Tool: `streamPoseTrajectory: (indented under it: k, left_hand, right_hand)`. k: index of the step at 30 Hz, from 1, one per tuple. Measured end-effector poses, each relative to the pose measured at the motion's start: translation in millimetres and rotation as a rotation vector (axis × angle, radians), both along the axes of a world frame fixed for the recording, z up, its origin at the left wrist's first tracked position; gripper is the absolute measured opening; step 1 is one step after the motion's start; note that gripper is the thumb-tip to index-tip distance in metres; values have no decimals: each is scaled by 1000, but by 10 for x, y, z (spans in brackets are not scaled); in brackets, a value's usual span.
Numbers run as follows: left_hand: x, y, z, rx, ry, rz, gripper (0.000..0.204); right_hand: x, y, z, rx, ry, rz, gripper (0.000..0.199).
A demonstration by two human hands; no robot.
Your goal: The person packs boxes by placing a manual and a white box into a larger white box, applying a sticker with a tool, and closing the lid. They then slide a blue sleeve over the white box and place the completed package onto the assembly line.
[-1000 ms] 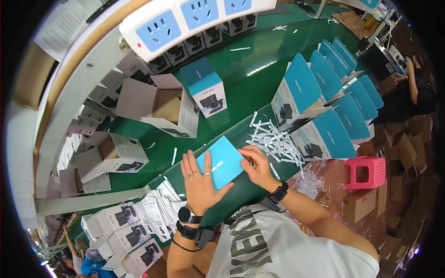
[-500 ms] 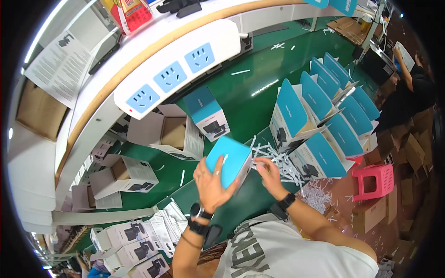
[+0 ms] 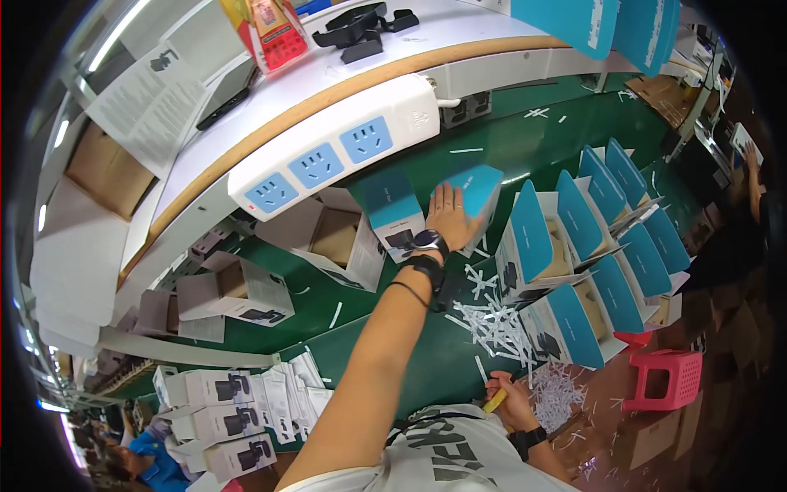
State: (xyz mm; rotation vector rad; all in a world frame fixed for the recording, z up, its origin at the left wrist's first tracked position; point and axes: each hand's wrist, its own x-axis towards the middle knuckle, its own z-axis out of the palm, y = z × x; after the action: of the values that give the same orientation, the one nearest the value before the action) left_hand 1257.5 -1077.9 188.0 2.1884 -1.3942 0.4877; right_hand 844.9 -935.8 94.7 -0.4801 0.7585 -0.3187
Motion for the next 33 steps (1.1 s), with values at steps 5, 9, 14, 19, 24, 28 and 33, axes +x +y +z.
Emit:
streamPoseTrajectory:
  k: [5, 9, 14, 19, 24, 28, 33]
  left_hand:
    - [256, 1019, 928, 307, 11, -23, 70]
    - [855, 2326, 1224, 597, 91, 291, 57]
    - [488, 3224, 951, 505, 17, 129, 43]
    - [-763, 4374, 1025, 215, 45, 49, 53]
    - [-1254, 4727, 531, -484, 474, 487, 64]
    - [-903, 6002, -841, -121, 246, 1061, 63]
    - [-594, 6362, -1084, 325, 403, 1096, 71]
  right_hand:
    - [-24, -140, 3, -30, 22, 105, 26]
    - [362, -135, 78, -149, 64, 299, 25]
    - [1296, -191, 577, -809, -13, 515, 29]
    - [2065, -43, 1183, -1126, -52, 289, 47]
    - [2117, 124, 754, -1046, 37, 438, 52]
    - [1868, 280, 925, -1000, 34, 438, 51]
    - [1288, 106, 908, -980, 99, 543, 47]
